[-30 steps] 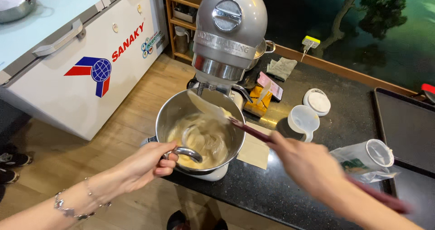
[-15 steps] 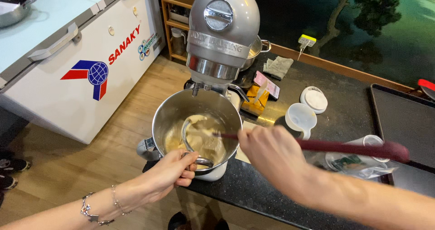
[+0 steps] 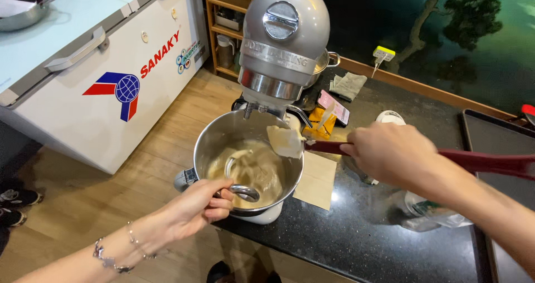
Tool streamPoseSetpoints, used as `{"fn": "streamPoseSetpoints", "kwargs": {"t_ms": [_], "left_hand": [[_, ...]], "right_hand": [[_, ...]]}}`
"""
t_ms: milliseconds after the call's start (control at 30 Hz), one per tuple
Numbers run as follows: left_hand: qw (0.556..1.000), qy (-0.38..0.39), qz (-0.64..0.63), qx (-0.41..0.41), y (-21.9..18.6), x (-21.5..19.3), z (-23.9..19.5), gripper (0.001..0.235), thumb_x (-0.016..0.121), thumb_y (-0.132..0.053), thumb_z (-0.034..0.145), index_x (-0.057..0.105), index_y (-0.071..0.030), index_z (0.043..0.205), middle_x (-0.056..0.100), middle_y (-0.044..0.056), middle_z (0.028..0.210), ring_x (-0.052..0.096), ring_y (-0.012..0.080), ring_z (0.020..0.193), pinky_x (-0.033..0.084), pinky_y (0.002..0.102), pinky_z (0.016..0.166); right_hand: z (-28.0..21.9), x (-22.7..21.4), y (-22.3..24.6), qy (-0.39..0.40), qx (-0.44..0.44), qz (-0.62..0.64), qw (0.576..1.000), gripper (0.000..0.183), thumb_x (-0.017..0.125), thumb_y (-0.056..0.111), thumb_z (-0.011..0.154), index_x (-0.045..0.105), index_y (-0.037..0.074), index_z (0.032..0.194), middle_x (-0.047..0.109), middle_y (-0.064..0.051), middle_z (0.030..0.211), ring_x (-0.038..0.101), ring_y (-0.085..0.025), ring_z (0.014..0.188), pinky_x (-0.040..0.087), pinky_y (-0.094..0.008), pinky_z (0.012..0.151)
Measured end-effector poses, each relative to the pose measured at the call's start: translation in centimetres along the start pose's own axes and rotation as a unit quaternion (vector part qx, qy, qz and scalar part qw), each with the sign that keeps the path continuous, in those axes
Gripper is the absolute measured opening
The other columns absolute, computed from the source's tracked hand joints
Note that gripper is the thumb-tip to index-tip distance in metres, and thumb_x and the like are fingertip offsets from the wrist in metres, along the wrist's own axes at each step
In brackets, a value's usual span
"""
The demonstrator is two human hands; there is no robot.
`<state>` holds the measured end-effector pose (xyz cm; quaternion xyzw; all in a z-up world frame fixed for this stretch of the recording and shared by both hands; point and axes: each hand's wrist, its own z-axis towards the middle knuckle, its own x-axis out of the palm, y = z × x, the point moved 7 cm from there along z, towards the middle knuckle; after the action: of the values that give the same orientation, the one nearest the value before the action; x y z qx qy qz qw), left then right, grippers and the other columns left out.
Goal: The person scrapes dough from the sides of a bowl with a spatula while a stand mixer is running, checks a smartphone, and detaches the mixer hook. They then transfer the dough from the bowl into a piping bag held in a container, remove the bag, and fit a nozzle.
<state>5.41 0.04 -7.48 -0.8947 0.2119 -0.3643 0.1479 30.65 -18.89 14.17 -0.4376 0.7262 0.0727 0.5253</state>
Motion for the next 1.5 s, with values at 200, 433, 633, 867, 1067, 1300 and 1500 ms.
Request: {"fn": "streamPoseSetpoints", "kwargs": {"t_ms": [200, 433, 633, 867, 1067, 1300, 1500], "left_hand": [[0.996, 0.021, -0.072, -0.051, 0.1, 0.4, 1.2, 0.026, 0.064, -0.010, 0.119, 0.043, -0.013, 0.103, 0.043, -0.002, 0.085, 0.030, 0.0010, 0.059, 0.019, 0.017, 0.042], [0.999, 0.017, -0.029, -0.014, 0.0, 2.1, 0.4, 0.026, 0.062, -0.009, 0.120, 0.043, -0.012, 0.103, 0.044, 0.000, 0.087, 0.029, 0.0010, 0.059, 0.016, 0.018, 0.043], [1.000, 0.027, -0.005, -0.007, 0.2, 2.5, 0.6, 0.026, 0.061, -0.011, 0.122, 0.043, -0.012, 0.104, 0.043, 0.001, 0.083, 0.026, 0.0021, 0.058, 0.015, 0.019, 0.042], [0.999, 0.015, 0.034, -0.005, 0.4, 2.2, -0.2, 0.028, 0.062, -0.010, 0.120, 0.041, -0.014, 0.102, 0.044, 0.000, 0.085, 0.026, 0.0018, 0.059, 0.012, 0.020, 0.044], [0.995, 0.027, 0.081, 0.042, -0.2, 1.5, -1.4, 0.025, 0.063, -0.013, 0.121, 0.045, -0.013, 0.103, 0.043, 0.001, 0.082, 0.024, 0.0030, 0.057, 0.009, 0.021, 0.044], [0.988, -0.014, 0.130, 0.086, -0.1, 0.9, -0.4, 0.027, 0.062, -0.018, 0.123, 0.043, -0.010, 0.105, 0.046, 0.004, 0.087, 0.024, 0.0055, 0.058, 0.011, 0.025, 0.047], [0.989, 0.031, 0.131, 0.065, 1.8, 1.3, 0.8, 0.023, 0.059, -0.020, 0.125, 0.051, -0.010, 0.106, 0.044, 0.000, 0.082, 0.023, 0.0020, 0.055, 0.010, 0.021, 0.044]], "right_hand": [[-3.6, -0.8, 6.6, -0.050, -0.102, -0.110, 0.987, 0.028, 0.063, 0.016, 0.113, 0.075, 0.035, 0.130, 0.084, 0.001, 0.104, 0.088, -0.034, 0.085, 0.071, -0.052, 0.071], [1.0, 4.4, 14.4, -0.179, -0.229, -0.108, 0.951, 0.013, 0.068, 0.005, 0.106, 0.074, 0.016, 0.103, 0.084, -0.002, 0.081, 0.084, -0.037, 0.068, 0.060, -0.050, 0.052], [3.3, 3.2, 15.2, -0.249, -0.198, -0.144, 0.937, 0.016, 0.063, 0.003, 0.107, 0.073, 0.015, 0.108, 0.079, 0.006, 0.073, 0.079, -0.025, 0.057, 0.057, -0.043, 0.046], [5.7, 3.5, 12.2, -0.188, -0.173, -0.154, 0.954, 0.024, 0.055, 0.014, 0.121, 0.075, 0.016, 0.108, 0.082, 0.002, 0.084, 0.081, -0.027, 0.068, 0.059, -0.043, 0.053], [9.2, 5.1, 7.5, -0.200, -0.144, -0.116, 0.962, 0.023, 0.059, 0.019, 0.116, 0.080, 0.021, 0.108, 0.082, 0.000, 0.085, 0.084, -0.034, 0.075, 0.066, -0.050, 0.060], [0.7, 10.1, 10.0, -0.237, -0.155, -0.185, 0.941, 0.018, 0.070, 0.010, 0.103, 0.075, 0.027, 0.108, 0.082, 0.006, 0.087, 0.084, -0.023, 0.074, 0.062, -0.042, 0.056], [-2.7, 9.3, 13.9, -0.321, -0.190, -0.264, 0.889, 0.051, 0.064, 0.007, 0.100, 0.072, 0.009, 0.151, 0.075, 0.003, 0.076, 0.071, -0.016, 0.055, 0.047, -0.036, 0.048]]}}
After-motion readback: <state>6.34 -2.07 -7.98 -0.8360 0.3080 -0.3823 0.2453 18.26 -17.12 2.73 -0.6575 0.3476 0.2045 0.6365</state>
